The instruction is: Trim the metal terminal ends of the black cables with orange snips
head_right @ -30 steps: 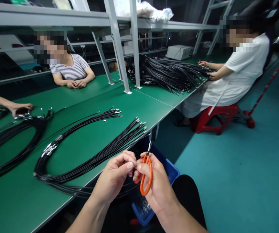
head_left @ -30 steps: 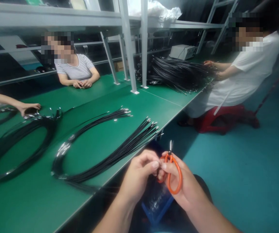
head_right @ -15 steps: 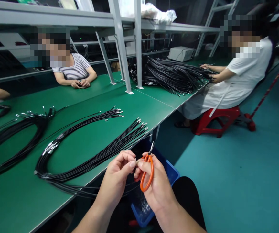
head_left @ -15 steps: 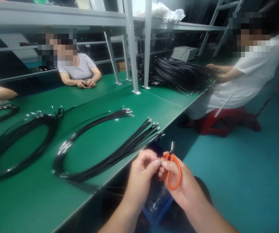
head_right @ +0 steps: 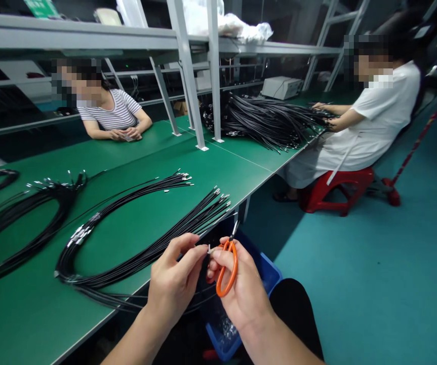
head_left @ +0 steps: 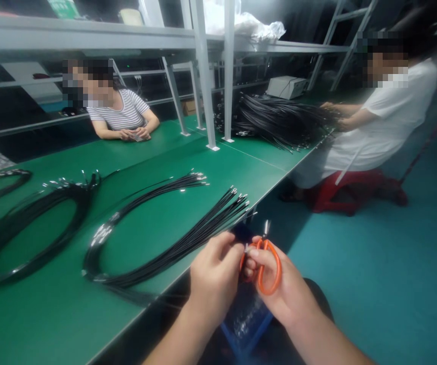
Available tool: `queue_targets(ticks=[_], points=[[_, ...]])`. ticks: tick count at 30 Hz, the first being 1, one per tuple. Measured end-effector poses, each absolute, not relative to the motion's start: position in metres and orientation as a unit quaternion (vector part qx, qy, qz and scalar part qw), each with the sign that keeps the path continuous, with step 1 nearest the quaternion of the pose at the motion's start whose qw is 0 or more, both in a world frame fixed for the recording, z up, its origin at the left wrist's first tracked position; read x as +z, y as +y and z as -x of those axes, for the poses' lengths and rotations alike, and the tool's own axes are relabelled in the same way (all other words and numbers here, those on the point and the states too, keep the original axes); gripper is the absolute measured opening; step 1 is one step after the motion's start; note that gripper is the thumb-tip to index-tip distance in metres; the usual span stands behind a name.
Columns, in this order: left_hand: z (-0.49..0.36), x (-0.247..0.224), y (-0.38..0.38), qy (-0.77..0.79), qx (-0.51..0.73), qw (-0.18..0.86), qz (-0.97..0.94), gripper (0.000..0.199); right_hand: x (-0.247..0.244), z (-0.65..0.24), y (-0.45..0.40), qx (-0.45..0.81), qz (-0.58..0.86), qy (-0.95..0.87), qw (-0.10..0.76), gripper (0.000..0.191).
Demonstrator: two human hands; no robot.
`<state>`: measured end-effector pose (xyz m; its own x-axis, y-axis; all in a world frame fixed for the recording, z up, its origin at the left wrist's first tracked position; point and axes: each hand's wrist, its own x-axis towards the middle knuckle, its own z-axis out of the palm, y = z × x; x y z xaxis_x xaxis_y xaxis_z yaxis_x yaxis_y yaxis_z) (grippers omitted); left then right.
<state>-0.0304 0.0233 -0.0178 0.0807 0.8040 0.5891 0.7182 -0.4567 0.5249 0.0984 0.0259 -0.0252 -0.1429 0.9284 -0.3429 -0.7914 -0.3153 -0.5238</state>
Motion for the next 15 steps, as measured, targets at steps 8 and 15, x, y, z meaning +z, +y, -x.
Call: queue_targets(ticks=[8,15], points=[[0.031,-0.016,0.018,0.521,0.439,0.379,-0.626,0.007,-0.019,-0.089,0.029,0.733,0.295,-0.114,0.603,0.024],[0.025,-0.021,0.022,0.513,0.476,0.469,-0.539,0.011,-0.017,-0.09,0.032,0.693,0.325,-0.201,0.611,0.026]])
